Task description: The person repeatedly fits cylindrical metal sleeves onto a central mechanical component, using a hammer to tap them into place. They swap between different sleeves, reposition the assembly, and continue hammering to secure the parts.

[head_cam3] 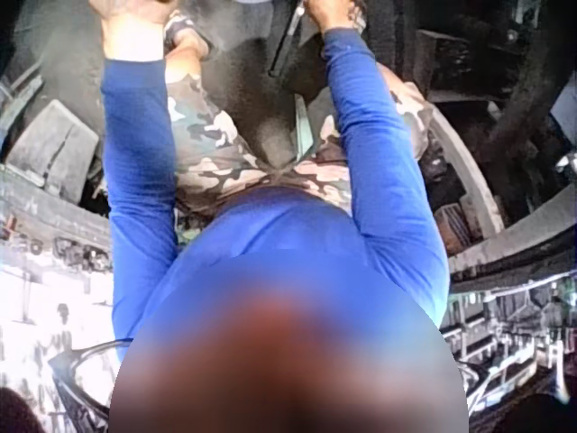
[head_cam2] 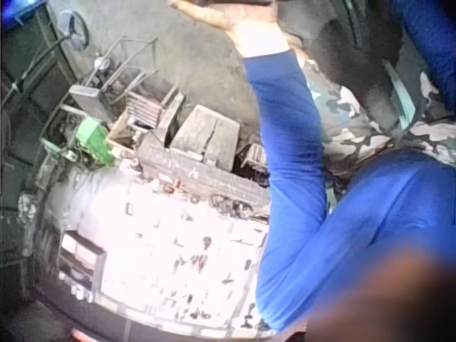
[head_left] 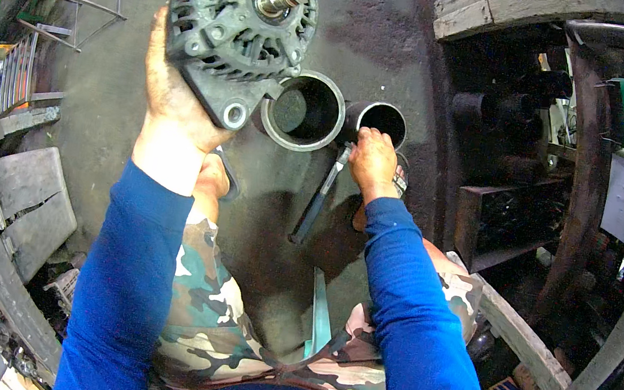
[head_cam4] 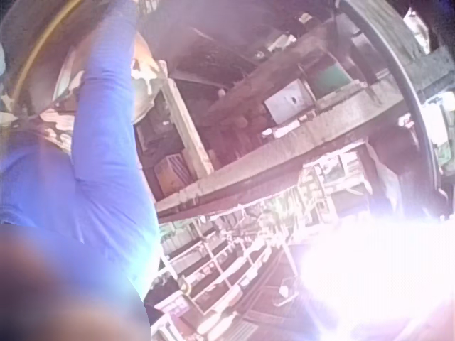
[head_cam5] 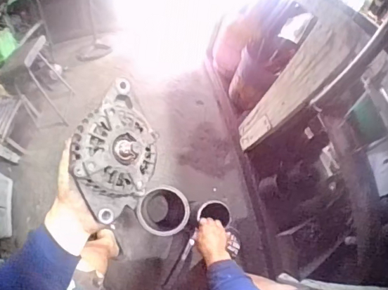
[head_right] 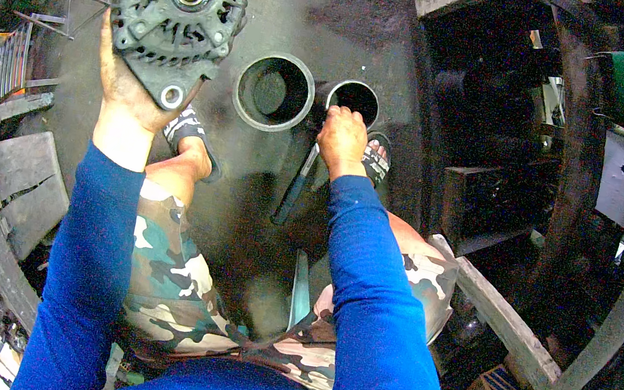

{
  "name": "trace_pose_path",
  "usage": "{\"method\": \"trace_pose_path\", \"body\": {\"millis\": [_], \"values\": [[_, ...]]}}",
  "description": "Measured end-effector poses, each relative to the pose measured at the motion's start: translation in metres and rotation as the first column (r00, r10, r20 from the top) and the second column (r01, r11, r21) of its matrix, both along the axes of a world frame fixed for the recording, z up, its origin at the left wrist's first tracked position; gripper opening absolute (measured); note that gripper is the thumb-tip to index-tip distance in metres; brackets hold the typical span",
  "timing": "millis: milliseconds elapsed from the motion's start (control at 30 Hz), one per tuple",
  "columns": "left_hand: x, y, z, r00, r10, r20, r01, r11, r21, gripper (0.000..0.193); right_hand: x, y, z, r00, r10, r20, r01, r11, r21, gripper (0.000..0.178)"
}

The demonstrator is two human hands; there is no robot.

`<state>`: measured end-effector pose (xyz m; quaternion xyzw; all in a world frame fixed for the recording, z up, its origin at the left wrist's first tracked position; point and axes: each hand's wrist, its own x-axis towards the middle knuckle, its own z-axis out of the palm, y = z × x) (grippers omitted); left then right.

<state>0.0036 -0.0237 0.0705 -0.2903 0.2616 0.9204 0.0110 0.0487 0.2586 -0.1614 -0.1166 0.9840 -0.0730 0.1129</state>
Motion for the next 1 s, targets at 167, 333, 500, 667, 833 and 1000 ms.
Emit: {"method": "trace_pose_path", "body": {"millis": [167,333,500,667,833,1000], "values": [[-0.007,-0.001,0.003,0.966,-0.117,-0.231,0.162,0.968,0.191,0.073,-0.001,-0.013,-0.009,0.998,0.018,0.055,-0.018,1.0,-0.009,0.024],[-0.009,0.004,0.001,0.997,-0.069,-0.035,0.071,0.996,0.051,0.075,0.002,-0.023,-0.004,0.999,-0.029,0.021,0.03,0.997,-0.071,0.023],[-0.002,0.005,-0.007,0.998,-0.04,-0.053,0.039,0.999,-0.028,0.072,-0.004,-0.009,0.0,0.999,0.053,0.005,-0.054,0.998,0.019,0.019],[-0.004,-0.013,-0.018,0.958,-0.114,-0.263,0.165,0.969,0.183,0.062,-0.015,0.001,0.0,0.991,0.114,0.071,-0.118,0.991,0.061,0.016],[-0.009,-0.017,-0.022,0.959,-0.148,-0.244,0.177,0.979,0.104,0.058,-0.027,0.001,0.034,0.979,0.102,0.175,-0.101,0.995,-0.017,0.025],[-0.005,-0.009,-0.022,0.906,-0.234,-0.353,0.298,0.944,0.14,0.065,-0.056,0.017,0.139,0.986,0.039,0.164,0.011,0.956,-0.294,0.051]]}}
